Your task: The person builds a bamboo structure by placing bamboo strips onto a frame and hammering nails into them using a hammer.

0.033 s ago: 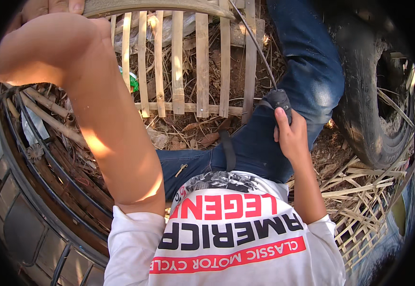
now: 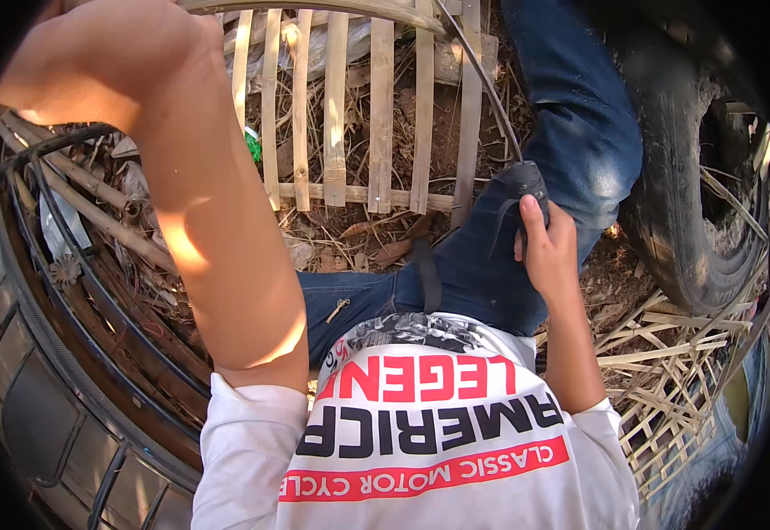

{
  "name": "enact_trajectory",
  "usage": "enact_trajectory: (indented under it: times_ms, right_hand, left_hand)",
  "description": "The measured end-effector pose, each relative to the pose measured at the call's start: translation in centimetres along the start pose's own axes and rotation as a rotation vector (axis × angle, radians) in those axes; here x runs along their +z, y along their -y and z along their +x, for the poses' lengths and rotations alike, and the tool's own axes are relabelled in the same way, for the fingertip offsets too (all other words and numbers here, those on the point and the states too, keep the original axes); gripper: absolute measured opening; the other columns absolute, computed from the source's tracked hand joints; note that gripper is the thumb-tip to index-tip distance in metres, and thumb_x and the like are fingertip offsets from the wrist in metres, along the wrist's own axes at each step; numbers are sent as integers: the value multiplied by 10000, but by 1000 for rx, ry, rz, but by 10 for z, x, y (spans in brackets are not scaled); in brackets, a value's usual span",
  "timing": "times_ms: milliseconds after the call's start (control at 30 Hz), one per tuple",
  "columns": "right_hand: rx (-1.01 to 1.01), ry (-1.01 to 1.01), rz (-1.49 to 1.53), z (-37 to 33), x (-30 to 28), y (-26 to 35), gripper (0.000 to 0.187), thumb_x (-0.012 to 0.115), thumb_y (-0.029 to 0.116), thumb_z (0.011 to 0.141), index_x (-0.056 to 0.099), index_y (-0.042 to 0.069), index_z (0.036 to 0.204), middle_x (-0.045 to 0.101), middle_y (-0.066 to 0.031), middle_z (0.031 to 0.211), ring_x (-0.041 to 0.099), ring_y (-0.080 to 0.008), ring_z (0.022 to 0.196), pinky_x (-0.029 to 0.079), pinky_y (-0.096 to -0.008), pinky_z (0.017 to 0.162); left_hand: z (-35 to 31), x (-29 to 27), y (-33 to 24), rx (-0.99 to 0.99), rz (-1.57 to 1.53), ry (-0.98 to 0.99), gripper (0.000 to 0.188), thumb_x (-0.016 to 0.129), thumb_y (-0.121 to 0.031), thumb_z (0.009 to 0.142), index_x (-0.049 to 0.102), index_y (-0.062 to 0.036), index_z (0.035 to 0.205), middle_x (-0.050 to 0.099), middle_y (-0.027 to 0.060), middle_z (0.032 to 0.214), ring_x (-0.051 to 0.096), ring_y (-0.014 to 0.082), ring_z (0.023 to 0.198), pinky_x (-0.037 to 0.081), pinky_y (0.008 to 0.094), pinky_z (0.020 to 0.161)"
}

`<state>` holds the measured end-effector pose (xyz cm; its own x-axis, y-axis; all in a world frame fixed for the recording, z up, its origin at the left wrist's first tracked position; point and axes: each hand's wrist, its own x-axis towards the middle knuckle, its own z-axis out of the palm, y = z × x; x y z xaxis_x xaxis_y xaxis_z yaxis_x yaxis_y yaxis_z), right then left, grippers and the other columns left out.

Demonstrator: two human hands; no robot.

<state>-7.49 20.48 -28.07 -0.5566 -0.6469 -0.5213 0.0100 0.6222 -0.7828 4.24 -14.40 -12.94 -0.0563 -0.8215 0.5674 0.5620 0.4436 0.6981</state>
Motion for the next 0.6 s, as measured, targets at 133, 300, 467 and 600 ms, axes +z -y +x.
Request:
enact_trajectory:
  times_ms: [133, 300, 467, 600]
  right_hand:
    - [-180, -54, 150, -24, -7, 24, 431, 568, 388, 959, 561, -2, 777, 503, -9, 538, 477, -84, 480, 367, -262, 455]
    - [-254, -156, 139, -51, -31, 45, 421, 559, 385, 965, 551, 6, 784, 491, -1, 536, 472, -82, 469, 351, -254, 445]
    - [-254, -432, 32, -112, -98, 11, 376, 585, 353, 963, 550, 5, 825, 494, 19, 583, 453, -64, 468, 328, -237, 428]
    - [-344, -702, -183, -137, -158, -44, 382, 601, 335, 954, 580, -46, 973, 518, 4, 684, 442, -97, 570, 337, -265, 516]
  left_hand:
    - [-52, 63, -32, 164, 248, -147, 518, 499, -508, 925, 245, -195, 601, 210, -66, 470, 163, 63, 390, 140, 244, 360]
    - [-39, 45, -41, -134, 16, -300, 432, 503, -381, 903, 226, -164, 652, 135, -33, 538, 136, 114, 452, 152, 290, 441]
    - [-20, 0, -103, 42, -8, -150, 485, 502, -504, 913, 261, -178, 646, 199, -38, 521, 163, 89, 446, 149, 255, 428]
    - [-9, -38, -131, 45, 61, -125, 516, 467, -568, 932, 281, -169, 663, 200, -46, 523, 158, 80, 451, 148, 248, 429]
